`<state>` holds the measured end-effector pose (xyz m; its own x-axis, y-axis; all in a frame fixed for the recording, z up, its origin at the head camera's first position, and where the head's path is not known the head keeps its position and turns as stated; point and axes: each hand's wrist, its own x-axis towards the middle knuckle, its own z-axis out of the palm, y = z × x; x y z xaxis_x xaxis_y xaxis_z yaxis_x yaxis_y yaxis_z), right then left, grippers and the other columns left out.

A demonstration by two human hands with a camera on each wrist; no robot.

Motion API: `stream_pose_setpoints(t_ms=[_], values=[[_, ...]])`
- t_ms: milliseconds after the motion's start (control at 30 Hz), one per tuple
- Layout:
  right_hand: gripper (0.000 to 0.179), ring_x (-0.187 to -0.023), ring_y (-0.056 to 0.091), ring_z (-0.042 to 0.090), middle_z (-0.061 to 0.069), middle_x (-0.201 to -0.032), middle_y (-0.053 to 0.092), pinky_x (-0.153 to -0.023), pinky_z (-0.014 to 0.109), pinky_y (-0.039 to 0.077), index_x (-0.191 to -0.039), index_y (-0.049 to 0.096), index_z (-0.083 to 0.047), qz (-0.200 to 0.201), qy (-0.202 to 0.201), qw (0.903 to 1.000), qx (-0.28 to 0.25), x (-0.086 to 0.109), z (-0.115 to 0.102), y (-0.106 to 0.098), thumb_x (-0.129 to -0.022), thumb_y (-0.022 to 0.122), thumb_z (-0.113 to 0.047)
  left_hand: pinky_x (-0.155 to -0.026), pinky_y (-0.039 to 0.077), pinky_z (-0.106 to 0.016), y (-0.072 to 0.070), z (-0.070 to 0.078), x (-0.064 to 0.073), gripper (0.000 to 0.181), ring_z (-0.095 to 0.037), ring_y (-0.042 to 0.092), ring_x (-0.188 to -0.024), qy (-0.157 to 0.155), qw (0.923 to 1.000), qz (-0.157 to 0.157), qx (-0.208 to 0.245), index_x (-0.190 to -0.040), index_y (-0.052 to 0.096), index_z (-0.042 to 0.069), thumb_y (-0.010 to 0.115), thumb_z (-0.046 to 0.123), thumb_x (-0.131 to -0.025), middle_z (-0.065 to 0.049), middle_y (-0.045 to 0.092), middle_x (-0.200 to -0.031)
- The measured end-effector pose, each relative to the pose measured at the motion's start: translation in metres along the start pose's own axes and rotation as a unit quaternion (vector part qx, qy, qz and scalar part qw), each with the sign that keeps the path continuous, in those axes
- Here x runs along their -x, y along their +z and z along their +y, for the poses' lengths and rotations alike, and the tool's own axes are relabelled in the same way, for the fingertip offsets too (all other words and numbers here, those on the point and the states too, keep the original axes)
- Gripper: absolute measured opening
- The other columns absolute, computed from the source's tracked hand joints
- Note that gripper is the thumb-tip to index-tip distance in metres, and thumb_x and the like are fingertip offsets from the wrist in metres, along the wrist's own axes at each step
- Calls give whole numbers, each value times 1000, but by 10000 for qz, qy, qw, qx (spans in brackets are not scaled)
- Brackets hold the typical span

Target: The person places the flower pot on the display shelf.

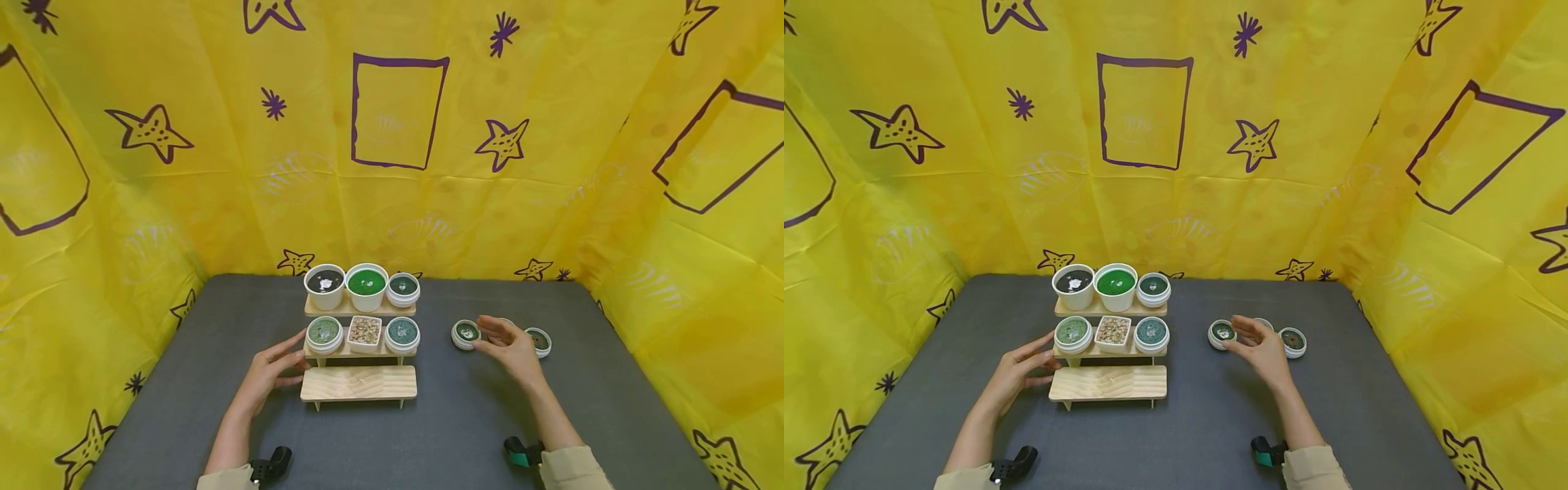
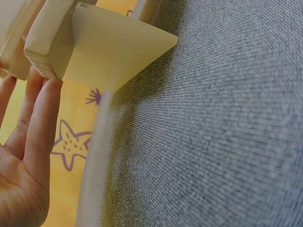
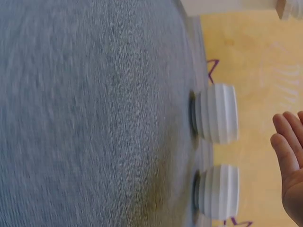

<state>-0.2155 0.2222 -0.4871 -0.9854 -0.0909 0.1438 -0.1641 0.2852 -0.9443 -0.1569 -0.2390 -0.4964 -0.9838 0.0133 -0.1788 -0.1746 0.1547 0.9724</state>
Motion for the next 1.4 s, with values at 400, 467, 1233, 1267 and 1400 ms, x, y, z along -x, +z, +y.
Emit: stream_pose_setpoints(t_ms=[400,467,1233,1267,1400], values=[[55,-105,66,-8,-10,-118,72,-91,7,50,-132,60,1,696,112,9975,-3,1,0,-30,-83,80,-16,-79,63,-37,0,1,0,58,-7,68,-87,-16,10000,-6,23,-150,43,14,63,28,-97,3,70,-86],[56,-104,66,-9,-21,-112,70,-90,7,51,-132,58,3,834,122,9964,-90,1,1,-36,-83,79,-13,-79,63,-37,1,1,0,58,-8,68,-87,-13,10000,-2,21,-150,43,14,63,28,-97,2,71,-86],[71,-139,50,25,2,-145,56,-104,13,46,-145,50,-9,1845,1461,9709,438,-3,24,-78,-83,80,-26,-79,63,-36,0,0,1,58,-8,68,-87,-15,10000,3,2,-150,43,14,62,28,-97,4,70,-85],[71,-140,49,27,4,-146,55,-104,12,45,-145,49,-8,1844,1501,9703,450,-3,27,-79,-84,80,-26,-79,63,-36,0,0,1,58,-8,68,-87,-11,10000,5,5,-150,44,14,63,28,-97,4,70,-85],[75,-141,46,31,13,-152,49,-105,12,44,-148,44,-6,1720,1642,9698,541,-2,36,-83,-85,78,-28,-79,63,-35,0,0,0,58,-9,67,-87,6,10000,-4,17,-150,44,14,63,28,-96,4,69,-84]])
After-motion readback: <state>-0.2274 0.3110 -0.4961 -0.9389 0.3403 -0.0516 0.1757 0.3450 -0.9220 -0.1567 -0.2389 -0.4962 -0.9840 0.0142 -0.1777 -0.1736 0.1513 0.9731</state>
